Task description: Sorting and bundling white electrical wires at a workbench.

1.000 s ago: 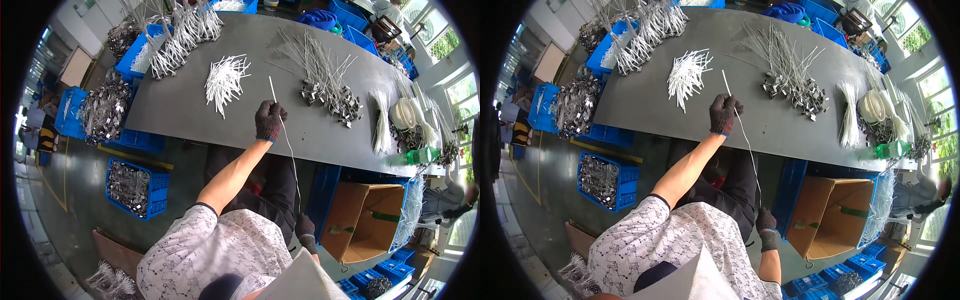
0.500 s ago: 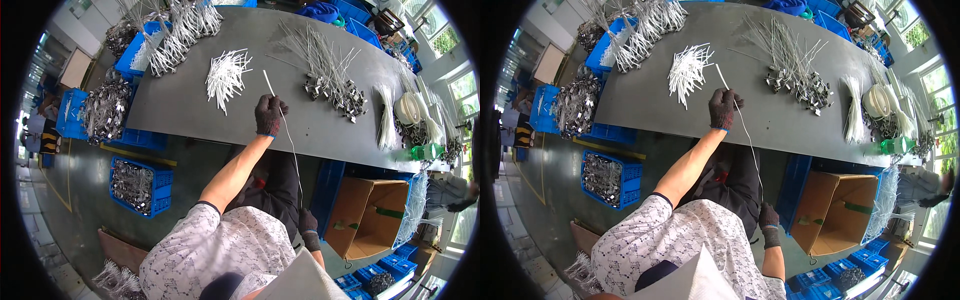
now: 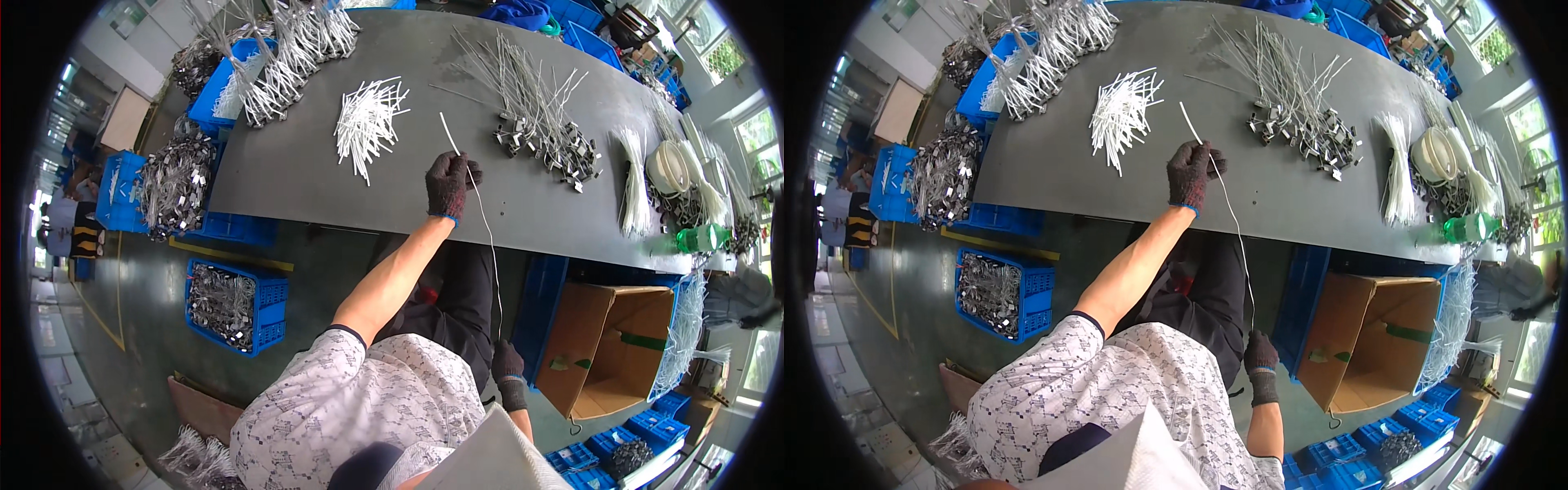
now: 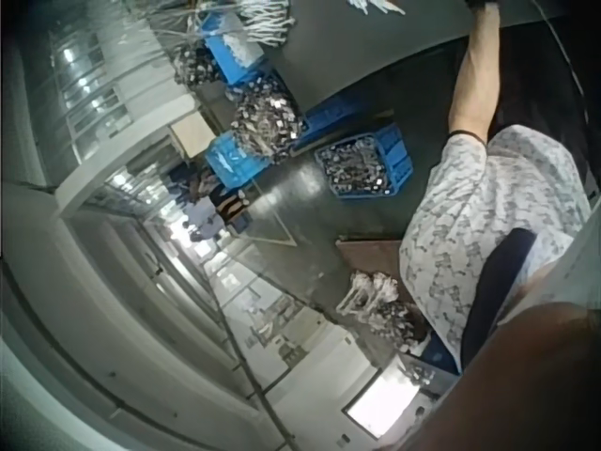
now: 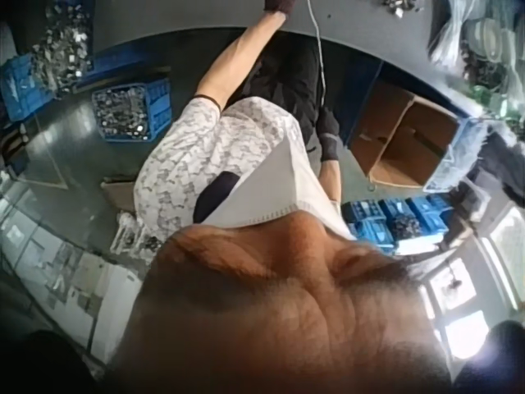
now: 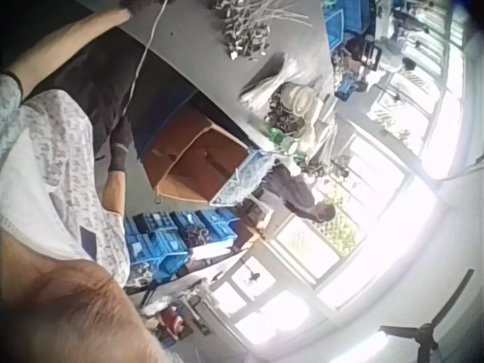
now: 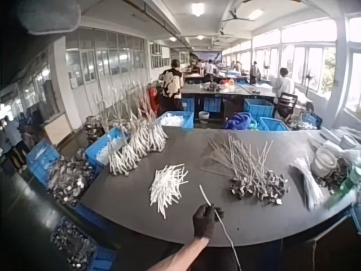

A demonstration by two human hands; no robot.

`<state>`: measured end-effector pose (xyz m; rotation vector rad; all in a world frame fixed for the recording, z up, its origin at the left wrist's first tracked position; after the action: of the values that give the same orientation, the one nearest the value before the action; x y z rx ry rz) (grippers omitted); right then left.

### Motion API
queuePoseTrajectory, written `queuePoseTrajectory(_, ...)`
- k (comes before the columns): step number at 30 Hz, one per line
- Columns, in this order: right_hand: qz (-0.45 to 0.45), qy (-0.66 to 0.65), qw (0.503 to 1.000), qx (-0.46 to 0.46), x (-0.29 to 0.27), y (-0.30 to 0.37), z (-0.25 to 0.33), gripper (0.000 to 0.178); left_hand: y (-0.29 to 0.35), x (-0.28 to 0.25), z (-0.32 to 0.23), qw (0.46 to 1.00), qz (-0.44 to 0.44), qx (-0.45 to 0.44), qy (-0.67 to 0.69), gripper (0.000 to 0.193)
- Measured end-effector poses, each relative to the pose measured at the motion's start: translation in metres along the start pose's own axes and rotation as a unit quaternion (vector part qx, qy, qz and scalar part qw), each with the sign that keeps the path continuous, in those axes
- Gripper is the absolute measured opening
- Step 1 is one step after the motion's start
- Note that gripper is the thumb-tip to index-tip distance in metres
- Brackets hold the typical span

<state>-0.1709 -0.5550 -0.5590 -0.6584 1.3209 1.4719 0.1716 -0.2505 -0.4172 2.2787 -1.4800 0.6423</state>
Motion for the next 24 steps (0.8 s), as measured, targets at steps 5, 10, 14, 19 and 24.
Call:
queuePoseTrajectory(5, 0.003, -0.004, 1.0, 0.004, 0.0, -0.008, 0.007, 0.02, 0.01, 0.006, 0.008, 0.996, 0.069, -0.014, -0.058, 0.014)
queuePoseTrajectory(10, -0.014, -0.029, 0.998, -0.051, -0.006, -0.033, 0.025, 0.018, 0.077, 0.013, 0.051, 0.833, 0.387, -0.068, -0.389, 0.02)
queuePoseTrajectory(14, -0.017, -0.043, 0.993, -0.108, -0.033, -0.048, 0.049, 0.019, 0.07, 0.007, 0.05, 0.942, 0.237, -0.057, -0.23, 0.023)
queuePoseTrajectory(19, -0.079, -0.498, 0.858, -0.099, -0.118, -0.088, 0.118, 0.034, 0.091, 0.021, 0.047, 0.882, 0.337, -0.044, -0.327, 0.024)
queuePoseTrajectory(24, -0.103, -0.647, 0.756, 0.007, -0.147, -0.162, 0.173, 0.04, 0.119, 0.009, 0.053, 0.926, 0.279, -0.061, -0.248, 0.025)
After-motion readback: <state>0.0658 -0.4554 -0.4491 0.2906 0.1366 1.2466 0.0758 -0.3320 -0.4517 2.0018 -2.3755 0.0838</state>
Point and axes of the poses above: each hand's wrist, its own y-axis away from the middle knuckle, its own x-axis out of the palm, z = x × y, the point moved 5 cm from there along -y, towards the middle knuckle, and after that the axes turned 5 degrees about x, right-handed, at the moved point
